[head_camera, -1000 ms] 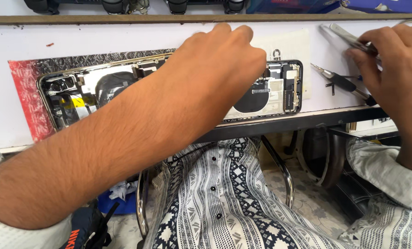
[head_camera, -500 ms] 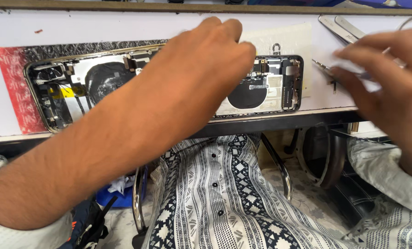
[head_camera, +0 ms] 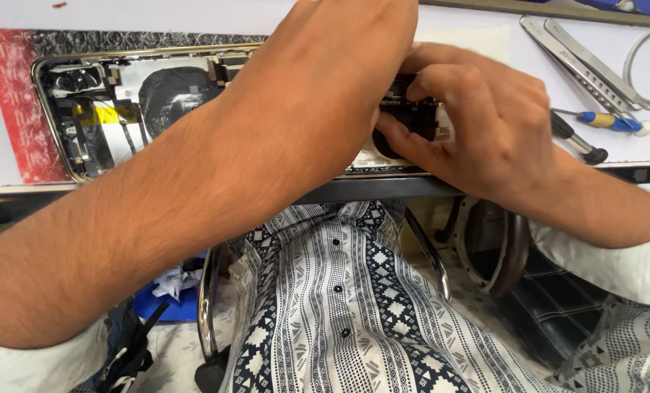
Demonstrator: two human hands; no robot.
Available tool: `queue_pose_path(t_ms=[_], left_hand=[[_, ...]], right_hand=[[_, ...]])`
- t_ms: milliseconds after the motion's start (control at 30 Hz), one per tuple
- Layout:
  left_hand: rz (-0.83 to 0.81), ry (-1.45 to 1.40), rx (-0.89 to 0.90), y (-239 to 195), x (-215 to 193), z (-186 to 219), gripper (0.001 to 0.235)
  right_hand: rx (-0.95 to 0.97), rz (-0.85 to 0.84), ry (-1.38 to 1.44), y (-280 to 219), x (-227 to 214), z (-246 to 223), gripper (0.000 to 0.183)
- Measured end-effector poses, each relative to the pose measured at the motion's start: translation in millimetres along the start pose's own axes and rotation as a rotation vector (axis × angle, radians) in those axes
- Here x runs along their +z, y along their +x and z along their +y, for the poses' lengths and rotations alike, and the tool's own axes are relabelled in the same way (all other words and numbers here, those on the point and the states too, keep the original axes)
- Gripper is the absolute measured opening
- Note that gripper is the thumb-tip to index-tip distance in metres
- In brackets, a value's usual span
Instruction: The person uses tweezers to carefully remove small components and ribbon cables from the internal chassis of a disassembled smartphone. They lift and reposition parts within the phone's frame while working at a bench.
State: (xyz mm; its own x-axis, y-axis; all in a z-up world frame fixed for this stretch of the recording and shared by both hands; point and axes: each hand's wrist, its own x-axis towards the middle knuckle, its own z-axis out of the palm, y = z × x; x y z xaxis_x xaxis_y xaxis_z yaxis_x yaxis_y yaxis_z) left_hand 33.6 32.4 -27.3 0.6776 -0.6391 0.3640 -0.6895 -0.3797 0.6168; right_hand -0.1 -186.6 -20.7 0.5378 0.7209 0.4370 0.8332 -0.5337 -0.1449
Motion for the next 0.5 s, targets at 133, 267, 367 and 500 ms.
queue_pose_path(t_ms=[133,267,367,500], left_hand=[[0.002,-0.054,-0.017,2,4,-4,0.03],[0.126,-0.133,0.059,-4,6,-4,0.025],[0.15,-0.158,0.074,-7,8,-4,0.023],[0.081,-0.2,0.002,-7,11,-4,0.021]], right_hand=[[-0.006,-0.026,-0.059,0,9,-4,0.046],[0.008,-0.07,-0.068,1,11,-9,0.046],[-0.013,-0.101,-0.072,3,11,-12,0.049],[0.0,-0.124,-0.106,6,11,-16,0.052]])
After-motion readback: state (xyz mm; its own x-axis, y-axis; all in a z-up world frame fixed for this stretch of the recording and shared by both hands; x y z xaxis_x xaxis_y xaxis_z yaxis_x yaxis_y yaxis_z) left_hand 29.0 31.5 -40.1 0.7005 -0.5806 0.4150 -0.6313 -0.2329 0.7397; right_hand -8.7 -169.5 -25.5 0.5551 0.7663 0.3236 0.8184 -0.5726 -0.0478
